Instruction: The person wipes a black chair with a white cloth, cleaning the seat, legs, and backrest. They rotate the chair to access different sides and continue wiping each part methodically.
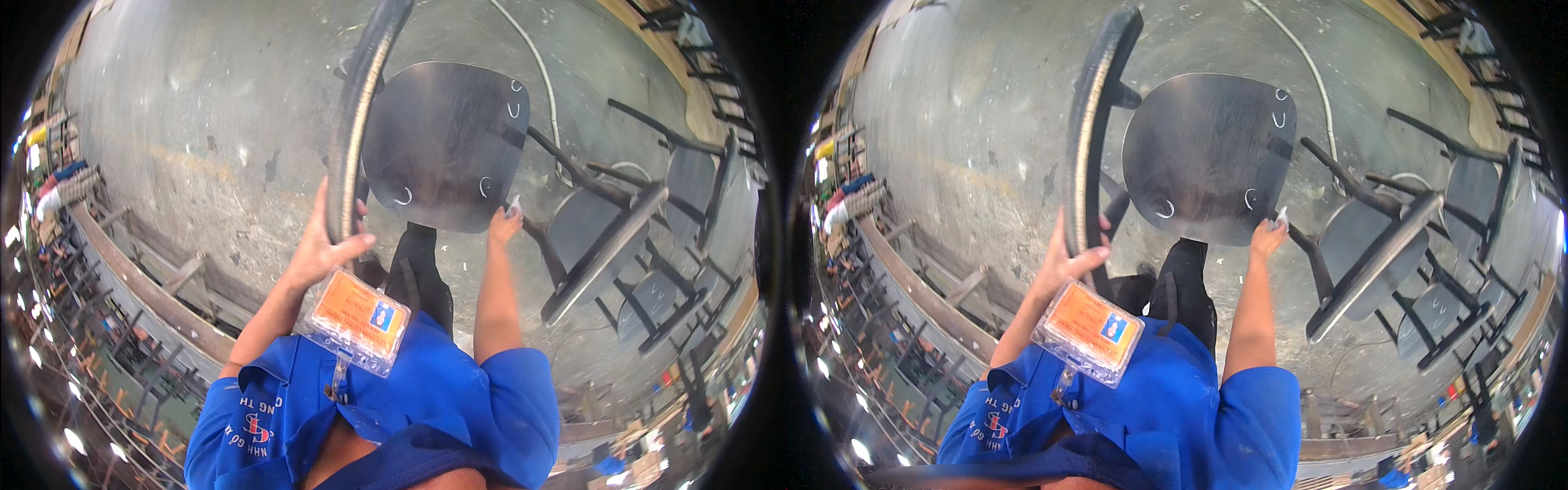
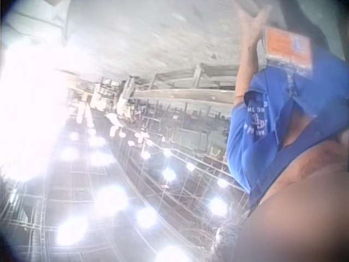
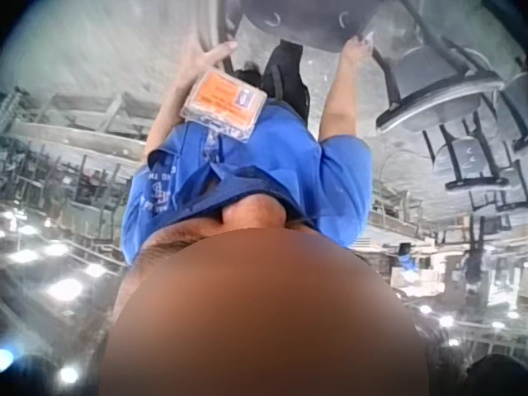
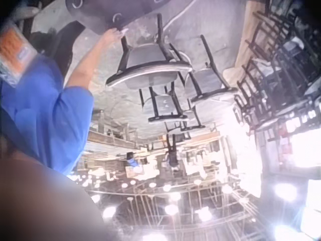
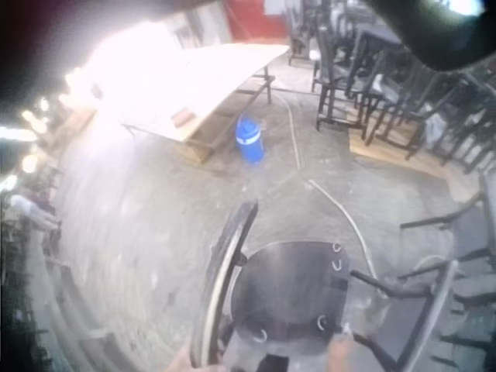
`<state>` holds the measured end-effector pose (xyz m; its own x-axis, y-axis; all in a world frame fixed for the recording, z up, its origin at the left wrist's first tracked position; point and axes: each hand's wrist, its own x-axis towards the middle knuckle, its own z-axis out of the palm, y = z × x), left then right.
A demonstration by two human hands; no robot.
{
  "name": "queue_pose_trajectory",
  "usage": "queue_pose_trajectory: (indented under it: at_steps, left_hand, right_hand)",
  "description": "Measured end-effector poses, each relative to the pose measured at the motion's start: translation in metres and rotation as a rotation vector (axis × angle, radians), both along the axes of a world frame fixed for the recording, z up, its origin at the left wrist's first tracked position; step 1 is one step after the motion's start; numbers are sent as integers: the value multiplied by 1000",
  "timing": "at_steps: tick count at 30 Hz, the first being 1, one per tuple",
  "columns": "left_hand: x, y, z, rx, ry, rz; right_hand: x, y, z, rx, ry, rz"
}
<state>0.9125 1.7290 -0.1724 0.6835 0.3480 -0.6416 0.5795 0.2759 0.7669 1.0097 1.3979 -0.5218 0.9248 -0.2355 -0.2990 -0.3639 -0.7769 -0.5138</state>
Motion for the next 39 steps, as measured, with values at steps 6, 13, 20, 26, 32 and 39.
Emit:
queue_pose_trajectory:
  at_steps: [6, 13, 20, 26, 32, 39]
  left_hand:
    - [35, -55, -5, -25, -163, -146]
    - [44, -65, -7, 12, -215, -154]
    - [19, -23, -16, -3, -273, -167]
    - [-11, 38, -31, -39, -238, -103]
    - [-26, 72, -43, -52, -172, -17]
    - [-40, 96, -46, -20, -106, 27]
  right_hand:
    - [-113, -44, 21, -27, 379, -291]
    - [-210, -58, 28, 418, 229, -668]
    - [-358, -20, -3, 316, 141, -836]
    - [-469, 13, 16, 418, 584, -869]
    - [-436, -15, 38, 268, 623, -683]
    - [-290, -35, 94, 586, 260, -594]
